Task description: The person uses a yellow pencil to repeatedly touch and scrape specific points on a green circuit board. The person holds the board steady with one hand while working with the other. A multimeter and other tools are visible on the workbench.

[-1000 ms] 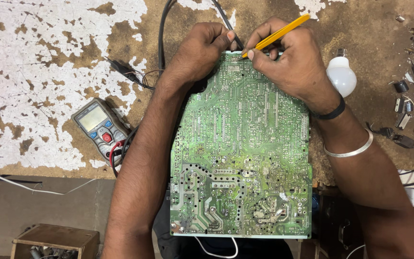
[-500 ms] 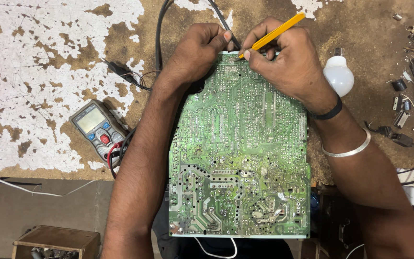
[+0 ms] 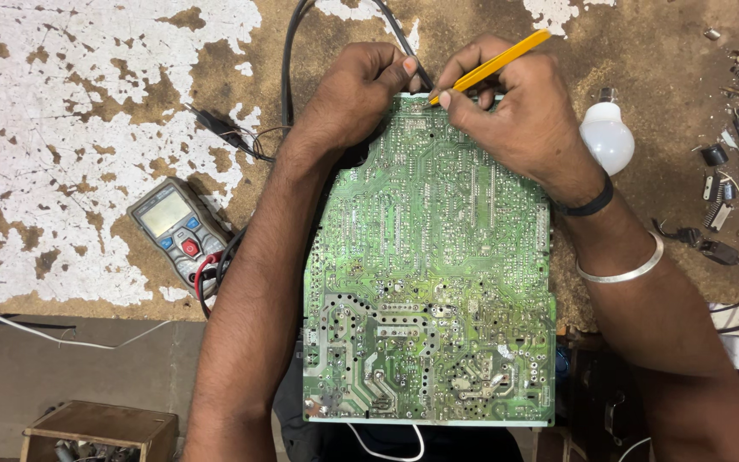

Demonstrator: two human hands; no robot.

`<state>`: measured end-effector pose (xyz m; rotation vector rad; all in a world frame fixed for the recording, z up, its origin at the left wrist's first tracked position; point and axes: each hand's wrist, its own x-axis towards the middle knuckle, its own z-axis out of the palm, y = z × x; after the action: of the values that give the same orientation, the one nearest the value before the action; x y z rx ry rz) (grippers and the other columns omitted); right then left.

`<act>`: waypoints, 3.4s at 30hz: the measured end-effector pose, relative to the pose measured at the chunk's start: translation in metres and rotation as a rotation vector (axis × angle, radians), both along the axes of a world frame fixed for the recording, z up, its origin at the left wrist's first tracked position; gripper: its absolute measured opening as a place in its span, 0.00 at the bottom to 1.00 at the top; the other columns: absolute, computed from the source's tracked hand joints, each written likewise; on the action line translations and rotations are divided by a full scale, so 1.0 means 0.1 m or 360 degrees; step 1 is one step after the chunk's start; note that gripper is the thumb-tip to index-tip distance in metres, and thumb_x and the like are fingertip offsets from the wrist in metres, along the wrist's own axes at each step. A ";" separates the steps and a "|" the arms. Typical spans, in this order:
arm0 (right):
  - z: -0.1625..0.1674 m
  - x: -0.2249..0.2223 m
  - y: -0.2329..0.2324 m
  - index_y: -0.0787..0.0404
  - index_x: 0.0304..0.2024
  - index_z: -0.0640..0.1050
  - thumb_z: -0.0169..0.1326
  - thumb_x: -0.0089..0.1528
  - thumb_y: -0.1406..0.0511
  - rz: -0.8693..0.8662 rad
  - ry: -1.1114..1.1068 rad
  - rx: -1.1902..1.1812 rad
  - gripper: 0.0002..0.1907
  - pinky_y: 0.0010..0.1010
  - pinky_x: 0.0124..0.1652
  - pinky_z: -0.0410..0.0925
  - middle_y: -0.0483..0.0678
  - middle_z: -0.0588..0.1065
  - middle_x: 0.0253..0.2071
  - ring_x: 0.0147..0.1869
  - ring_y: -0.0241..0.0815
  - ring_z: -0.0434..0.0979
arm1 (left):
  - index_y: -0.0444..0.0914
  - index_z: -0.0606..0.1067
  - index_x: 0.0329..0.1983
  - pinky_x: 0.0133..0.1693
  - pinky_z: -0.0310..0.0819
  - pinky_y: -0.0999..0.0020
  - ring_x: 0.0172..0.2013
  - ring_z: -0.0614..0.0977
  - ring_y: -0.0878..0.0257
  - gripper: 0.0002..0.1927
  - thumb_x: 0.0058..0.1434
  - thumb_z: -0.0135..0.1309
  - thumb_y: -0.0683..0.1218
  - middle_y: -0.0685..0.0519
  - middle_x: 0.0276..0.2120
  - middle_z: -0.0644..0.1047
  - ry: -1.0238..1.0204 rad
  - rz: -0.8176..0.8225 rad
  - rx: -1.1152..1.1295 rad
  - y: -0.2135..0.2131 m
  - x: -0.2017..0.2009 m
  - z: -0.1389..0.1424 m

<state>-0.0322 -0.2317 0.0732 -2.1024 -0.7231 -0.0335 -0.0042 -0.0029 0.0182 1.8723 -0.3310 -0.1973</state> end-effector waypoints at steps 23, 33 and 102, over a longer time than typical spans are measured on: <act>-0.03 0.02 -0.02 0.65 0.46 0.80 0.63 0.66 0.72 -0.0034 -0.0069 0.0007 0.07 0.20 0.38 0.69 0.44 0.80 0.40 0.38 0.28 0.75 | 0.39 0.81 0.36 0.28 0.71 0.69 0.23 0.73 0.73 0.18 0.74 0.48 0.53 0.60 0.22 0.77 0.0034 0.0009 -0.0007 -0.01 0.00 0.00; -0.04 0.03 -0.01 0.65 0.46 0.79 0.63 0.67 0.72 -0.0030 -0.0040 0.0023 0.07 0.20 0.38 0.70 0.44 0.80 0.41 0.39 0.27 0.76 | 0.39 0.80 0.35 0.28 0.70 0.70 0.22 0.71 0.73 0.18 0.75 0.48 0.53 0.59 0.22 0.76 -0.0015 -0.0005 0.0025 0.01 0.00 -0.01; 0.03 -0.04 0.14 0.58 0.38 0.78 0.61 0.60 0.68 -0.0165 0.0271 -0.0036 0.05 0.21 0.28 0.64 0.39 0.74 0.29 0.29 0.26 0.70 | 0.36 0.77 0.32 0.25 0.60 0.71 0.24 0.66 0.73 0.15 0.73 0.52 0.49 0.62 0.22 0.71 0.0205 0.0053 -0.0116 0.13 -0.08 -0.01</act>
<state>-0.0360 -0.2182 0.0765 -2.1327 -0.5148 0.0957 -0.0122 0.0097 0.0175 1.7825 -0.2160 -0.2780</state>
